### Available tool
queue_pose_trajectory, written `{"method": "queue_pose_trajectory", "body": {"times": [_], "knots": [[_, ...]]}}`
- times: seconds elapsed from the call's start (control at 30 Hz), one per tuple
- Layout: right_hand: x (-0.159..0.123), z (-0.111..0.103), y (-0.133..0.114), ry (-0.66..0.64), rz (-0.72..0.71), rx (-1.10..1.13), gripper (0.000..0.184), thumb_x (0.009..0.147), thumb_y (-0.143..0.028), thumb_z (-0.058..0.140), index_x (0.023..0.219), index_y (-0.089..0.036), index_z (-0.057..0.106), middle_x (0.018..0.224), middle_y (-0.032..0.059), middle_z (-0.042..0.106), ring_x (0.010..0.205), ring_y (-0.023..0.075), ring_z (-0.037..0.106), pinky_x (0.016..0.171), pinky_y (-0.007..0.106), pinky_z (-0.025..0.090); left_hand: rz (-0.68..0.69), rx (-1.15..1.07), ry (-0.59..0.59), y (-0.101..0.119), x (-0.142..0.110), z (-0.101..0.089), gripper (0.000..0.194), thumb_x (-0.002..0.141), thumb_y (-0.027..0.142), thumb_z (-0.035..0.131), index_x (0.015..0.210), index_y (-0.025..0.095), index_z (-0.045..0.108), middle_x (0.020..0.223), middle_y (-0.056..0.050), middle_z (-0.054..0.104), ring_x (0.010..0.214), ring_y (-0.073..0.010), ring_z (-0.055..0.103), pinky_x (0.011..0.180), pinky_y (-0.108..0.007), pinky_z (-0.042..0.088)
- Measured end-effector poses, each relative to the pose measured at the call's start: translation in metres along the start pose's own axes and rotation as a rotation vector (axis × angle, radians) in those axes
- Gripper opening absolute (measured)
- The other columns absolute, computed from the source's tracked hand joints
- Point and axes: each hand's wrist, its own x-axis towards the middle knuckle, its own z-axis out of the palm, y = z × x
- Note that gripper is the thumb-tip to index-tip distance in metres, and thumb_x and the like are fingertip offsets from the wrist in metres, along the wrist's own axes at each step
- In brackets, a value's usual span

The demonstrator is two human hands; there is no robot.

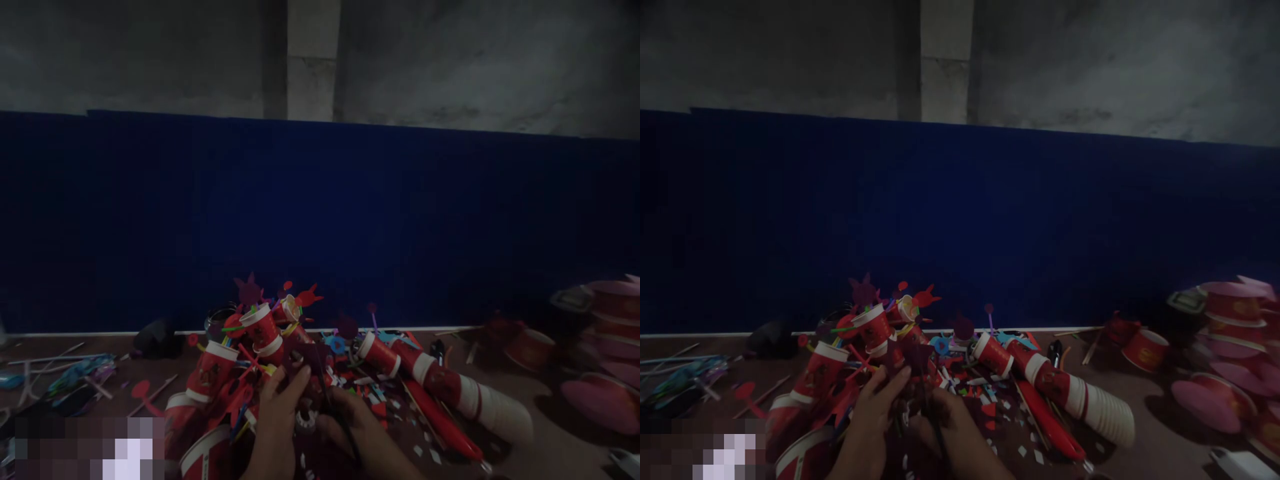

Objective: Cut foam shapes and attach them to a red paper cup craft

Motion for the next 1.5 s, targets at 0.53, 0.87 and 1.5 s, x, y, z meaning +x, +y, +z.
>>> {"method": "queue_pose_trajectory", "body": {"times": [0.53, 0.87, 1.5], "knots": [[0.002, 0.001, 0.011, 0.076, -0.105, 0.009, 0.029, 0.072, -0.044, 0.065, 0.076, -0.016, 0.058, 0.066, -0.0028, 0.049, 0.060, 0.0109, 0.043, 0.058, 0.022, 0.039, -0.038, -0.077, -0.066, -0.001, 0.001, 0.001, 0.025, 0.058, 0.017, 0.073, 0.080, 0.015, 0.060, 0.056, 0.000, 0.065, 0.046, -0.0104, 0.057, 0.049, -0.021, 0.046], [0.003, 0.004, 0.008, 0.161, -0.082, -0.013, 0.035, 0.067, -0.051, 0.065, 0.063, -0.018, 0.052, 0.055, -0.0057, 0.044, 0.049, 0.0089, 0.036, 0.047, 0.020, 0.034, -0.099, -0.083, -0.088, 0.001, -0.002, 0.003, 0.027, 0.057, 0.015, 0.073, 0.079, 0.015, 0.058, 0.056, -0.002, 0.067, 0.046, -0.0132, 0.059, 0.050, -0.024, 0.047], [0.002, 0.008, 0.003, 0.213, -0.108, 0.028, 0.032, 0.066, -0.047, 0.068, 0.068, -0.018, 0.056, 0.060, -0.0037, 0.049, 0.055, 0.0107, 0.042, 0.053, 0.021, 0.039, -0.128, -0.052, -0.157, -0.005, 0.001, 0.000, 0.025, 0.057, 0.019, 0.074, 0.076, 0.016, 0.060, 0.053, 0.002, 0.060, 0.046, -0.0114, 0.055, 0.053, -0.025, 0.047]]}}
